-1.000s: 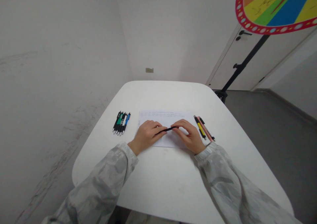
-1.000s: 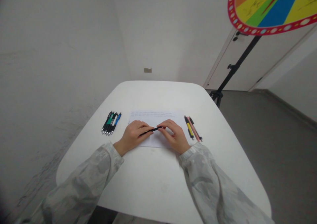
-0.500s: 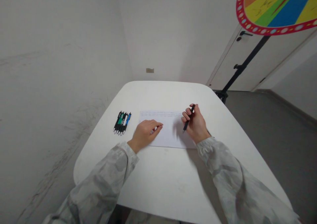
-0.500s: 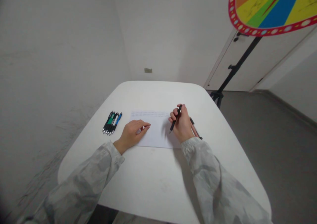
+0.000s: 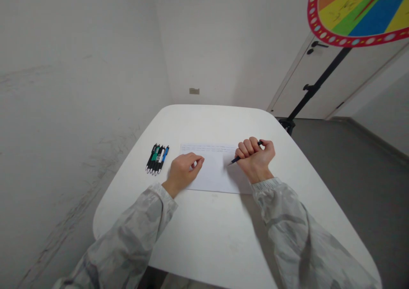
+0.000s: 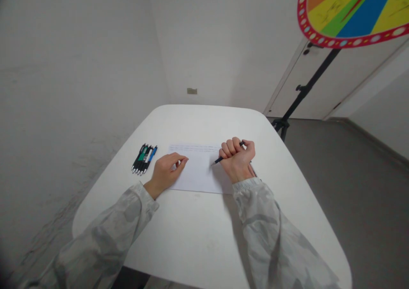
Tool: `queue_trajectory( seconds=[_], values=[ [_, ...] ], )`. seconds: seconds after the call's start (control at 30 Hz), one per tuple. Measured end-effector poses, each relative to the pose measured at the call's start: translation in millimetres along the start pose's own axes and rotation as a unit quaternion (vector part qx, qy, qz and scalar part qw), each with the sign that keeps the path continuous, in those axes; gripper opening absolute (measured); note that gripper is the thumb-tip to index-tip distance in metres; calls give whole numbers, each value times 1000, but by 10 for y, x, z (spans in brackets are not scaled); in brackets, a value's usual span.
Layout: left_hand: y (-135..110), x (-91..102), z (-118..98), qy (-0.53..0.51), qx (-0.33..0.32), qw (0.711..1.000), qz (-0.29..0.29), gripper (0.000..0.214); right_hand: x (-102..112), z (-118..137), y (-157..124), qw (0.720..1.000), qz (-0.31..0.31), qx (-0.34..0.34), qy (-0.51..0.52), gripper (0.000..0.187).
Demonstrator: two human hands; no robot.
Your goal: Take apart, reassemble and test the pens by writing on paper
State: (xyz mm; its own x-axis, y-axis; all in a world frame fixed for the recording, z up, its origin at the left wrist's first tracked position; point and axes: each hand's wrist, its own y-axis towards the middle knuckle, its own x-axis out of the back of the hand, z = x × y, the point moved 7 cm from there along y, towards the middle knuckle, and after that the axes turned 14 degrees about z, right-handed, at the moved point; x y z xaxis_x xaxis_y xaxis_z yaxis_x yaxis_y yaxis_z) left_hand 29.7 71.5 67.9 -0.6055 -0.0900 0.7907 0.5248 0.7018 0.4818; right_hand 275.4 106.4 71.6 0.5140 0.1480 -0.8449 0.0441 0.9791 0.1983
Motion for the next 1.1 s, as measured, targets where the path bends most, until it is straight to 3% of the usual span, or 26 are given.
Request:
queue_trajectory(
  seconds=[0.37, 0.73, 0.9, 1.1],
  values=[
    [-9, -38, 22, -8, 7, 1000, 16, 26, -133, 32, 15, 999, 30, 4, -13, 42],
    [25, -60, 19, 29, -15, 997, 68, 10, -73, 18, 23, 998, 55, 1, -16, 41],
    [9, -120, -46, 42, -40, 991, 120, 16, -40, 20, 23, 998, 55, 10, -14, 42],
    [1, -118, -127, 38, -45, 988, 143, 17, -11, 14, 25, 999, 50, 16, -2, 42]
  ],
)
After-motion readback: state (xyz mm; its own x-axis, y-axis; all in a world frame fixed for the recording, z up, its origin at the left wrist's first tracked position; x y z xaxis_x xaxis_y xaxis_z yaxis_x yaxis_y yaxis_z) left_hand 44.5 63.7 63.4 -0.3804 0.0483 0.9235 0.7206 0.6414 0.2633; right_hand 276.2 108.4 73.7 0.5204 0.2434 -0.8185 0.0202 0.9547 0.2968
